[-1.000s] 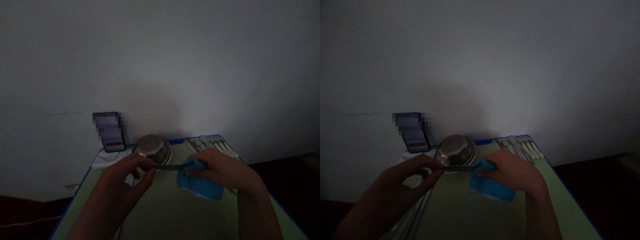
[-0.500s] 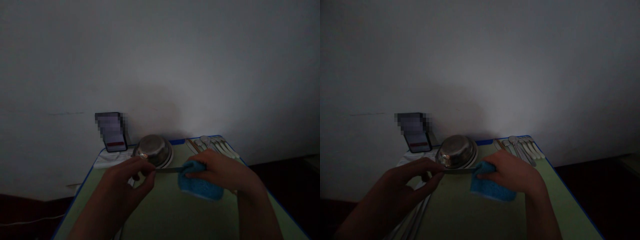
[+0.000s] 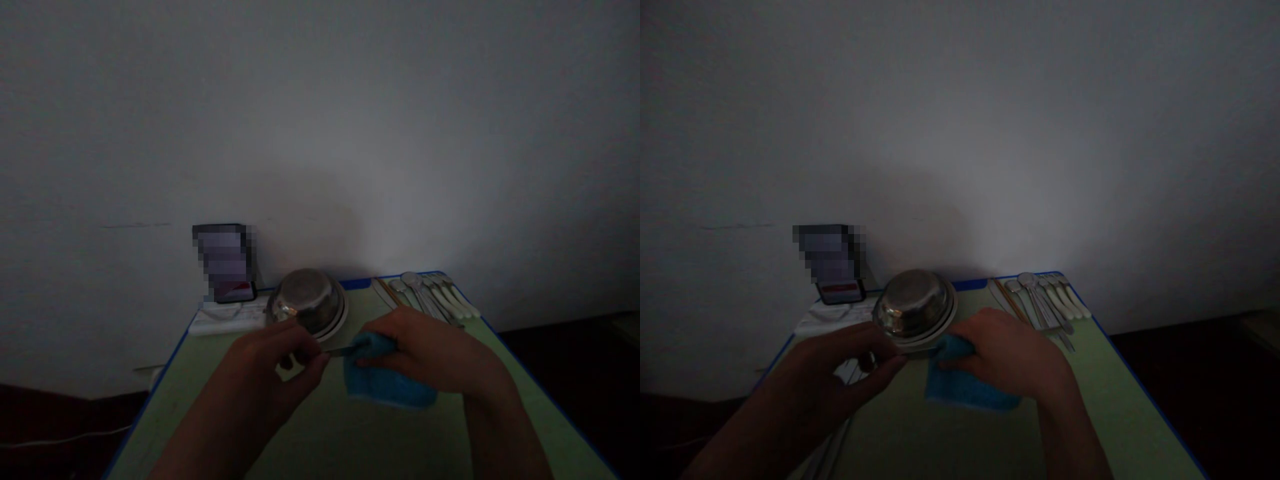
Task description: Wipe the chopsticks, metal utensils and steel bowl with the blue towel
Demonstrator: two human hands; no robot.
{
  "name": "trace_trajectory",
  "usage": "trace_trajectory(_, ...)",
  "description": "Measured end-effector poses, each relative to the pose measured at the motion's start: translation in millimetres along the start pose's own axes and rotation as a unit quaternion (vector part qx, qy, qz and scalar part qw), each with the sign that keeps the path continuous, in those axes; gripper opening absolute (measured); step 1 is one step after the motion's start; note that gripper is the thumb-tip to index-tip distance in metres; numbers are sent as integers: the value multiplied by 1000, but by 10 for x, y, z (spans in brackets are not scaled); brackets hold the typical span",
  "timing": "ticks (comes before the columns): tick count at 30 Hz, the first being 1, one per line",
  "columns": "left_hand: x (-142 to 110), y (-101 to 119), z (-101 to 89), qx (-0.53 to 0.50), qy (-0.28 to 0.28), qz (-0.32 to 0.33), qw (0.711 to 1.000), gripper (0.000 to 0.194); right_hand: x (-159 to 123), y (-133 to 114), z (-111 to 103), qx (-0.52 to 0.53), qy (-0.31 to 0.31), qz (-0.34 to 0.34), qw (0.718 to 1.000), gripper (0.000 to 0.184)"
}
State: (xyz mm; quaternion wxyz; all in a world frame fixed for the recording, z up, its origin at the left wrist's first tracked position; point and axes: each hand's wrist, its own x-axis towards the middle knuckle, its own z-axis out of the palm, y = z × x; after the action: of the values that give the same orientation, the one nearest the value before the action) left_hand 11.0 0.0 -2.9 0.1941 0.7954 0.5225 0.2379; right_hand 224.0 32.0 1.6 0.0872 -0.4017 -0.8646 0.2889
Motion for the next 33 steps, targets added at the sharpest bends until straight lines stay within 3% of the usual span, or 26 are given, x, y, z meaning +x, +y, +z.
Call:
trace_trajectory(6,-15,-66,18,-10,-41,7,999,17,39,-29,39,20,-8,-25,999,19)
trace_trajectory(12,0,50,29,18,-95,6,995,12,46,-73,100,-4,0,-41,999,12)
trace_trajectory(22,-3,88,32,17,-85,25,996,14,61,-90,119,19,-20,-45,999,22)
trace_trajectory(27,-32,15,-103,-16,-8,12,1000,18,49,-61,54,37,-28,-46,998,28)
trace_trajectory(30,-104,-165,-256,7,89,-55,994,23,-5,38,5,25,-36,-2,999,31)
trace_trajectory(33,-206,-381,-359,-20,200,-133,970,22,-96,155,-55,7,-20,66,998,37)
